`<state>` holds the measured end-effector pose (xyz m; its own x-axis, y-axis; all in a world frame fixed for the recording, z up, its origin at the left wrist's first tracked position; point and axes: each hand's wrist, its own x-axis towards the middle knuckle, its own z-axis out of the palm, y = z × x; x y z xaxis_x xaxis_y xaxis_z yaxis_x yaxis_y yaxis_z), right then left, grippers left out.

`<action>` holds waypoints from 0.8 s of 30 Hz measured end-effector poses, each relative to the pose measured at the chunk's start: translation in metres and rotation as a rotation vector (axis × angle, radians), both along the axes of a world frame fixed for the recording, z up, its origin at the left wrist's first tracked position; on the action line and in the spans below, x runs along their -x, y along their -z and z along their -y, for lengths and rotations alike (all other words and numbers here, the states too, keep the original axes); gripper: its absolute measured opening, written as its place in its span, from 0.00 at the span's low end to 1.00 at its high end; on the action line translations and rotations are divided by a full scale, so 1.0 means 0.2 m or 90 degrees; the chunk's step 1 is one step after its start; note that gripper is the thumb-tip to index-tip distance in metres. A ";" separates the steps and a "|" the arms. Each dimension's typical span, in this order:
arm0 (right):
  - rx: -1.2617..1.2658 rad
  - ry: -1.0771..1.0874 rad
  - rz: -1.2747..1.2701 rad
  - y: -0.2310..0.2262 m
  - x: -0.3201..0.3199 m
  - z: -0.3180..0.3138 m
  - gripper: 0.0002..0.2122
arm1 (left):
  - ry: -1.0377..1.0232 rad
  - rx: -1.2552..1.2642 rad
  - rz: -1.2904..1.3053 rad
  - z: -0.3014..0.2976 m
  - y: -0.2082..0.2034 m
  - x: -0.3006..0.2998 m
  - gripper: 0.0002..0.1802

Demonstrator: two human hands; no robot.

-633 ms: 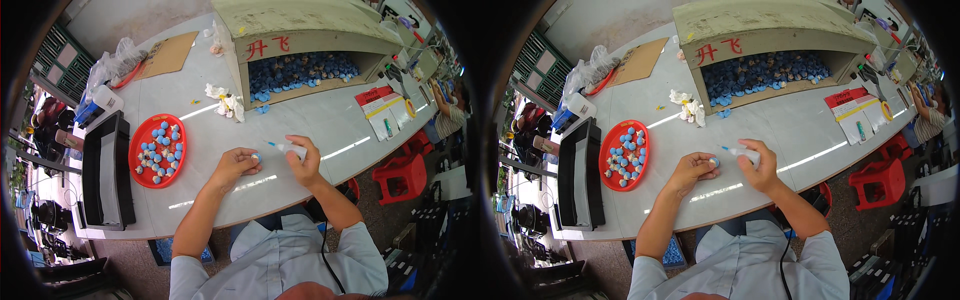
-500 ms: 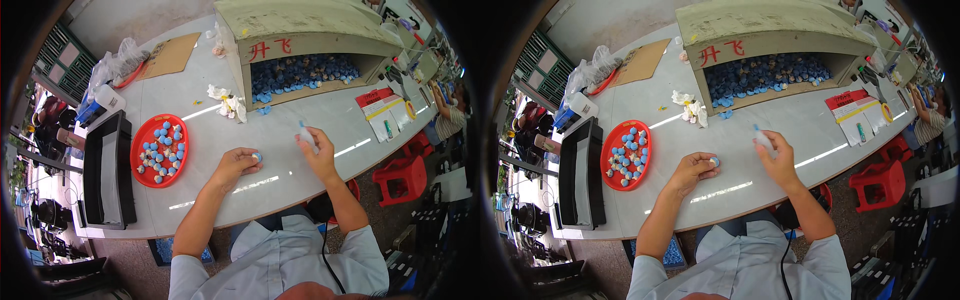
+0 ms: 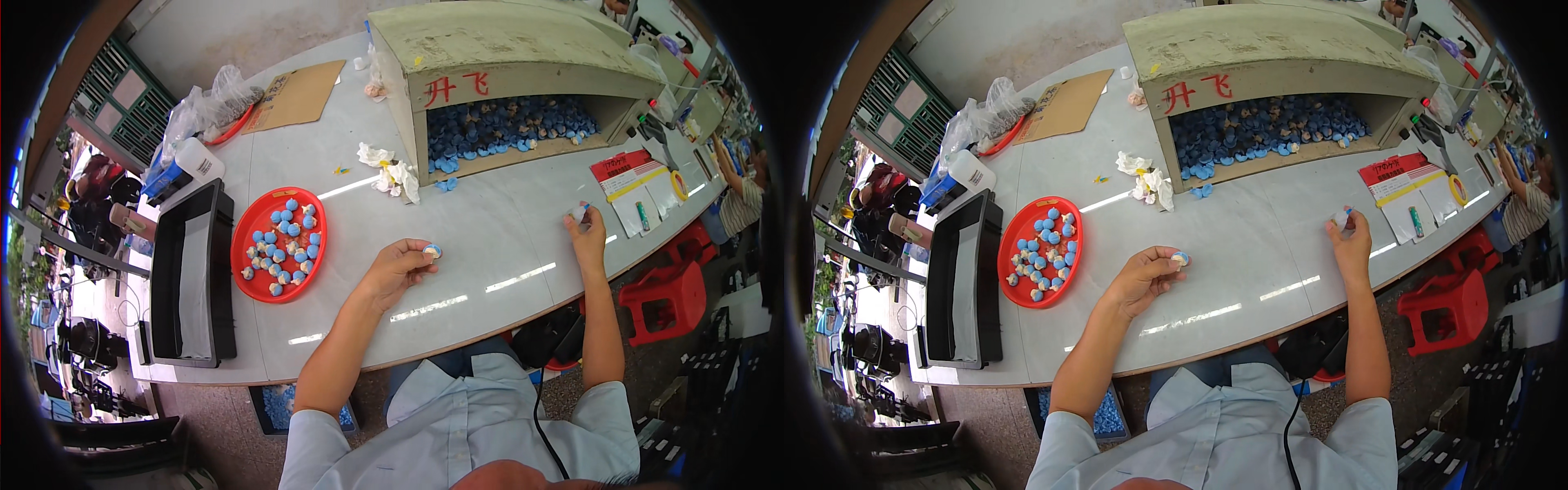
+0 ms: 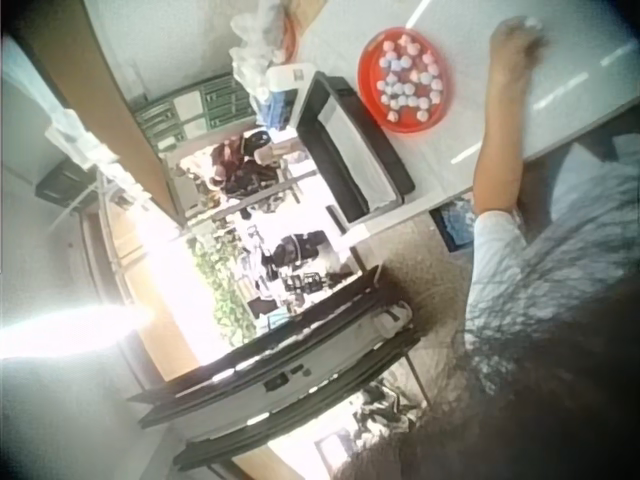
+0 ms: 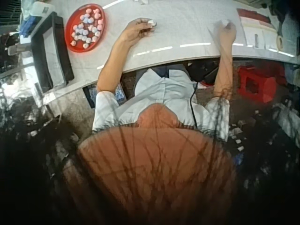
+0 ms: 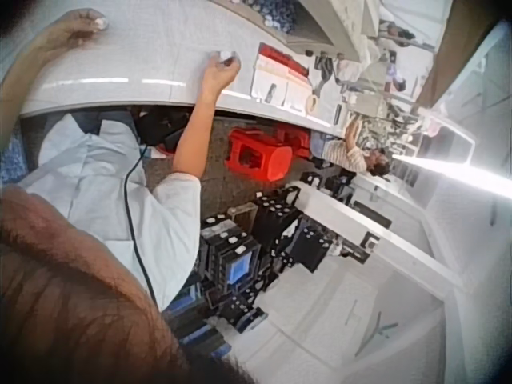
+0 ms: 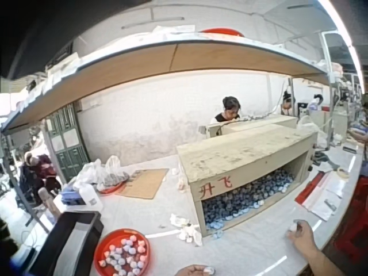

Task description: The person applies glue from a glue bottle to small blue and white plastic parts, then assembles them by hand.

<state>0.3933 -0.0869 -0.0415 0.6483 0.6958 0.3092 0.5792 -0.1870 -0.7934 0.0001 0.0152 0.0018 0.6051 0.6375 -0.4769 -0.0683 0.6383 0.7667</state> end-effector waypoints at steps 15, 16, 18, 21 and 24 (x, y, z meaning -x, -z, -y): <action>-0.100 -0.363 0.249 -0.21 0.81 -0.60 0.07 | -0.101 -0.018 0.022 0.02 0.02 -0.01 0.18; -0.035 -0.308 0.279 -0.19 0.82 -0.65 0.08 | -0.102 -0.025 0.010 0.01 0.02 0.00 0.17; 0.026 -0.259 0.312 -0.16 0.82 -0.71 0.08 | -0.112 -0.034 0.018 0.00 0.03 -0.01 0.17; 0.060 -0.273 0.355 -0.15 0.84 -0.68 0.08 | -0.130 -0.044 0.023 -0.01 0.03 0.01 0.18; -0.018 -0.321 0.417 -0.13 0.83 -0.64 0.07 | -0.143 -0.058 0.030 0.00 0.02 0.01 0.18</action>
<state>0.2274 0.0419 -0.0157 -0.0570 0.8413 0.5376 0.9352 0.2336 -0.2663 -0.0016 0.0150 -0.0017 0.4636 0.7976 -0.3859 -0.2371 0.5313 0.8133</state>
